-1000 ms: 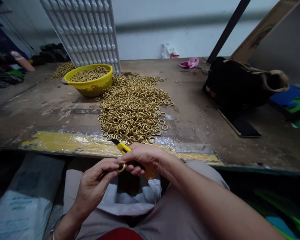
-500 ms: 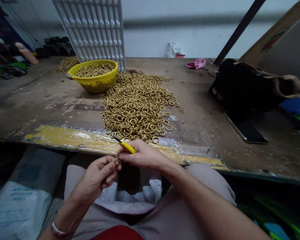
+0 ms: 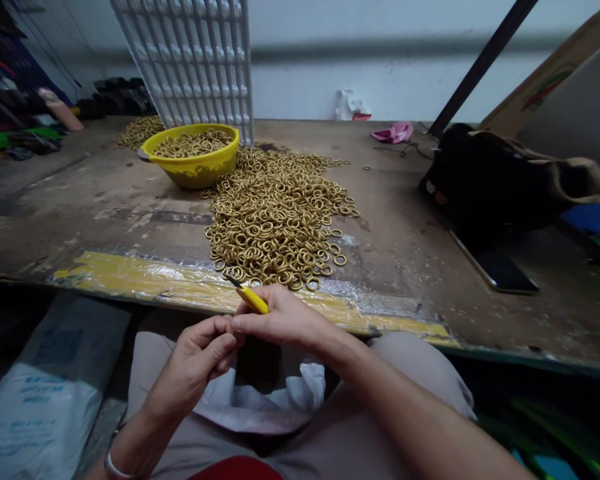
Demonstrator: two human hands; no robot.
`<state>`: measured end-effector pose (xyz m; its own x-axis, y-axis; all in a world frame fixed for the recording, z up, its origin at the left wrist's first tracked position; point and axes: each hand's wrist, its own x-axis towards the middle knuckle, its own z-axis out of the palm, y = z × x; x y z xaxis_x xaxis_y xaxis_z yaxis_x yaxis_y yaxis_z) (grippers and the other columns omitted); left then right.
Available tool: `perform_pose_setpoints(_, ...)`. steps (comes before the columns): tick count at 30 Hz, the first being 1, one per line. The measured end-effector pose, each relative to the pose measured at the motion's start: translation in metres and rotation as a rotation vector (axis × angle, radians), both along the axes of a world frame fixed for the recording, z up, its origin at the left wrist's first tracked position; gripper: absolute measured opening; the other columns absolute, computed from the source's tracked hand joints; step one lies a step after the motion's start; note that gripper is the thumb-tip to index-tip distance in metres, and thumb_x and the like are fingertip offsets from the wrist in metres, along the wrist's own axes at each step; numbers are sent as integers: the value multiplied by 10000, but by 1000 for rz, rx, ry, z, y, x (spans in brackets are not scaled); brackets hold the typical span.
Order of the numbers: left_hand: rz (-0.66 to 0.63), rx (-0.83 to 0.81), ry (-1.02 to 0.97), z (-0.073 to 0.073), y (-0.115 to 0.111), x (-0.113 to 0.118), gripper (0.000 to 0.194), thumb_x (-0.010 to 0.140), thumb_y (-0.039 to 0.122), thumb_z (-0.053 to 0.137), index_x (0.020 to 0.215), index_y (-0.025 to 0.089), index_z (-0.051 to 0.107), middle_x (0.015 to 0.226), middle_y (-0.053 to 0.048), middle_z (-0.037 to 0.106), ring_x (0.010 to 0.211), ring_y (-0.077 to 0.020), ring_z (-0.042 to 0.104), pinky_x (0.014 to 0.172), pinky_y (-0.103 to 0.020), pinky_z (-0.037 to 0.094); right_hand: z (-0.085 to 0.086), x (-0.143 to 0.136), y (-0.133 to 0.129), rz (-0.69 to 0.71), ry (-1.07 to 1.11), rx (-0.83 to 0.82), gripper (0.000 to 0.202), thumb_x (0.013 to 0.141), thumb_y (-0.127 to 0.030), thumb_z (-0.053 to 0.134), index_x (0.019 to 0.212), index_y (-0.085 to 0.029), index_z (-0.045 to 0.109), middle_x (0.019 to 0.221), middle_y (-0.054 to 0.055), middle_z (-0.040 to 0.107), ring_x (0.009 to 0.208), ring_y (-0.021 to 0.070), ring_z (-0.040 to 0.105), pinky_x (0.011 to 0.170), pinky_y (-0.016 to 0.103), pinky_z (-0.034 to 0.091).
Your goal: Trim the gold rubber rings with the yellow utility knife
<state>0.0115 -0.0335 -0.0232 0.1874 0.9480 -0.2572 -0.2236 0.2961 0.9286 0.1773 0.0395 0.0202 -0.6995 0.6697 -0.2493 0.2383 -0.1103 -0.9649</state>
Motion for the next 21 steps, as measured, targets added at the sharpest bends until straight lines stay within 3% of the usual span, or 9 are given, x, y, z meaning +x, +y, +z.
perform_pose_setpoints(12,-10,-60,-112,-4,0,3,247,777,373,665,777,129,623,550,36,426,434,-40,277,395,-183,162,-2,-1,-3,-52,39,-170,315,745,-444,611,711,-134,568,530,-42,519,396,46,349,374,176,260)
perform_pose_setpoints(19,9,-76,-119,-7,-4,4,228,801,355,647,743,139,603,579,29,442,444,-37,271,403,-193,157,-7,-2,-3,-8,-43,-25,294,811,-416,541,723,-137,575,561,-37,497,473,70,364,441,188,281)
perform_pose_setpoints(21,44,-59,-139,-7,-5,3,213,816,344,630,748,145,595,594,29,443,451,-37,273,411,-196,155,-9,-2,-5,-38,-56,97,245,846,-354,485,761,-143,577,624,-18,534,534,87,416,505,197,322)
